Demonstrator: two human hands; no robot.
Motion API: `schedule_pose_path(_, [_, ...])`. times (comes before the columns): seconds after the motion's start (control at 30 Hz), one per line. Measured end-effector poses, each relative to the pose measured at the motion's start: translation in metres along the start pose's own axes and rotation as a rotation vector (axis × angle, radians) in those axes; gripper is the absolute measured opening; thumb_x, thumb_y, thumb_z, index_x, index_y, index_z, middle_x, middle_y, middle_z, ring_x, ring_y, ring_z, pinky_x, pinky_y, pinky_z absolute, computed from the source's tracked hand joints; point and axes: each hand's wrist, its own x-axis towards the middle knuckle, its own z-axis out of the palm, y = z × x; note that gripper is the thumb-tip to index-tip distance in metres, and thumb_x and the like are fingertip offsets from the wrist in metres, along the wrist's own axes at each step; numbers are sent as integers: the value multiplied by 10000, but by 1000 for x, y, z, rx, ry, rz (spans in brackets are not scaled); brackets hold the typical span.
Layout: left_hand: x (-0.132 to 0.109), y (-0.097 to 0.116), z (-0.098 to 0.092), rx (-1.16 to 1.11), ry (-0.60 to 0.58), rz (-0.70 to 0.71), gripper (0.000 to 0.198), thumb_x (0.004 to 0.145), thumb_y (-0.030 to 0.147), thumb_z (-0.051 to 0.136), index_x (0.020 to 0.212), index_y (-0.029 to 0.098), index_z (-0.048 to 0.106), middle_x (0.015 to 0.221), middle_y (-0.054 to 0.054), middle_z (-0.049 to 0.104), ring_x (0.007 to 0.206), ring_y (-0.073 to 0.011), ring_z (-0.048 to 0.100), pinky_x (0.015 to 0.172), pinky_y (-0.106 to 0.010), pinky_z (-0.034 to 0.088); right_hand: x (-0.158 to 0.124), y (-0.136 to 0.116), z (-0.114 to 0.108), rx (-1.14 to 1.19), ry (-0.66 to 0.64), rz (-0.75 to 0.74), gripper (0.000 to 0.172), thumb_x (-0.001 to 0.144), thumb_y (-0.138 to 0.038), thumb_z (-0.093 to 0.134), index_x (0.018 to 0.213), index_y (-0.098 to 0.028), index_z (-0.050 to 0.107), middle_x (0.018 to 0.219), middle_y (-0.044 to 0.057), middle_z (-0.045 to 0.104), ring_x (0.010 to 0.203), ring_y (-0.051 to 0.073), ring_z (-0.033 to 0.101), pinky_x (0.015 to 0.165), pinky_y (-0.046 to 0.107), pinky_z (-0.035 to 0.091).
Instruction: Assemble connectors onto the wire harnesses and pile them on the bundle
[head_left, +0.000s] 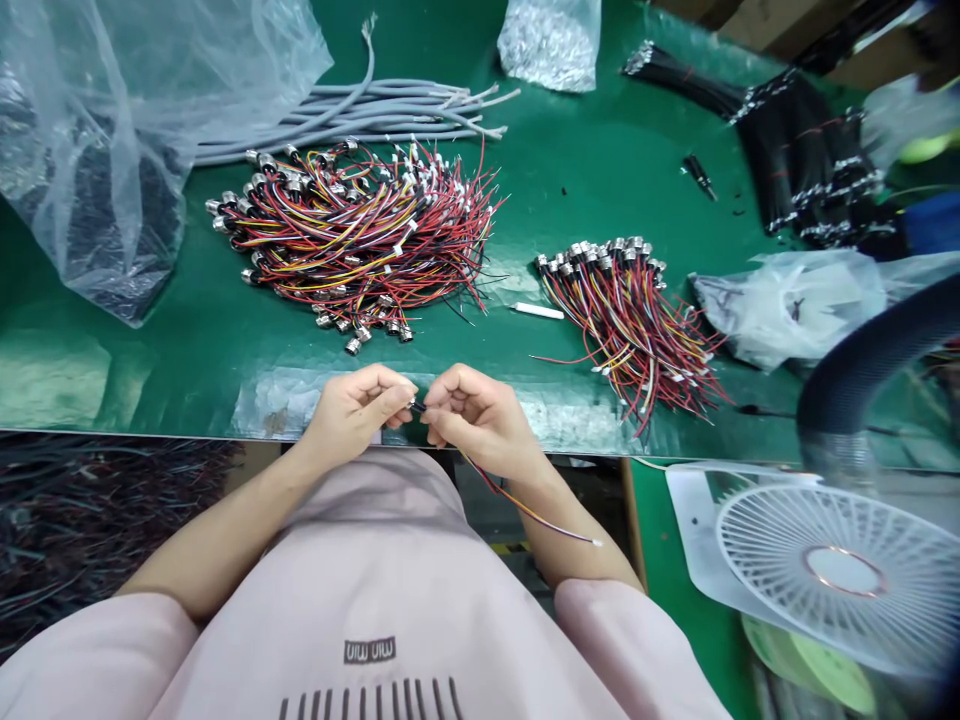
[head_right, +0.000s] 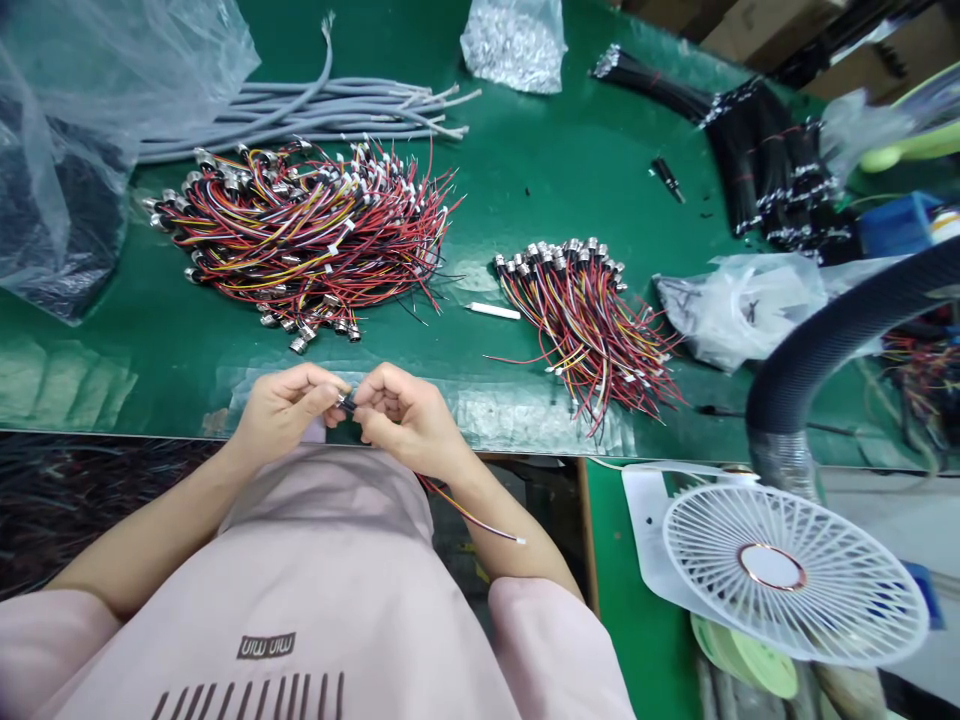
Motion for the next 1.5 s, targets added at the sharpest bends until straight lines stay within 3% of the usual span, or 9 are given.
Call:
schedule_pose_path(0.17, [-1,2,1,-7,-6,8,404,789,547,670,765,144,686,608,-24,684,529,-121,636,508,-207,528,6,0,6,56,-18,-13,122,779,-219,632,770,-182,516,590,-71,535,448,47,530,435,162,436])
schedule_pose_path(0.3, [0,4,2,-14,3,-17,443,771,587,666,765,145,684,601,-30,688,517,-126,635,499,-214,528,6,-5,0,82,-121,0,146,811,-269,631,837,-182,516,657,-52,561,496,55,559,471,174,470])
schedule_pose_path(0.47, [0,4,2,-8,5,-56,439,774,583,665,795,144,682,618,-35,700,523,-134,644,503,-222,534,-4,-13,-12,-169,-147,-110,91,816,-133,581,887,-175,543,779,-19,577,646,66,596,585,181,475])
schedule_pose_path(0.7, [-1,1,0,28,-52,-27,388,825,525,636,791,142,691,619,-30,690,528,-121,632,508,-208,524,-6,-13,-11,-394,-135,-196,94,830,-108,524,865,-195,536,750,-28,594,628,74,572,617,188,474])
schedule_pose_path(1.0, [1,5,2,23,-58,-56,391,802,530,648,729,147,669,578,-24,672,495,-117,610,485,-209,512,-9,-13,-9,-896,-107,-451,123,887,-118,467,819,-207,518,682,-22,598,583,87,516,566,200,355])
schedule_pose_path(1.17, [2,8,3,-3,-32,-81,410,765,556,671,704,152,647,534,-8,647,458,-114,588,455,-210,495,-8,-9,-6,-1034,-85,-530,179,920,-132,411,810,-209,529,672,-7,608,593,98,517,564,218,344])
schedule_pose_path(1.3, [2,7,3,-36,-5,-96,405,752,552,687,705,153,641,530,-5,646,448,-109,577,453,-209,494,-4,-5,-2,-879,-46,-472,157,888,-128,442,777,-206,520,690,-6,618,613,94,554,588,212,391])
schedule_pose_path(1.4, [3,6,4,-46,32,-113,375,772,524,682,720,154,640,546,-6,659,458,-105,586,467,-204,500,0,-1,-2,-439,-45,-268,29,879,-182,509,869,-196,532,746,-5,638,642,97,632,611,207,476])
schedule_pose_path(1.5, [3,5,4,-49,74,-129,350,768,499,689,720,156,640,545,-4,659,455,-107,588,466,-204,498,0,2,-6,20,-105,-4,258,877,-330,604,1073,-183,523,801,8,674,616,113,676,576,221,529])
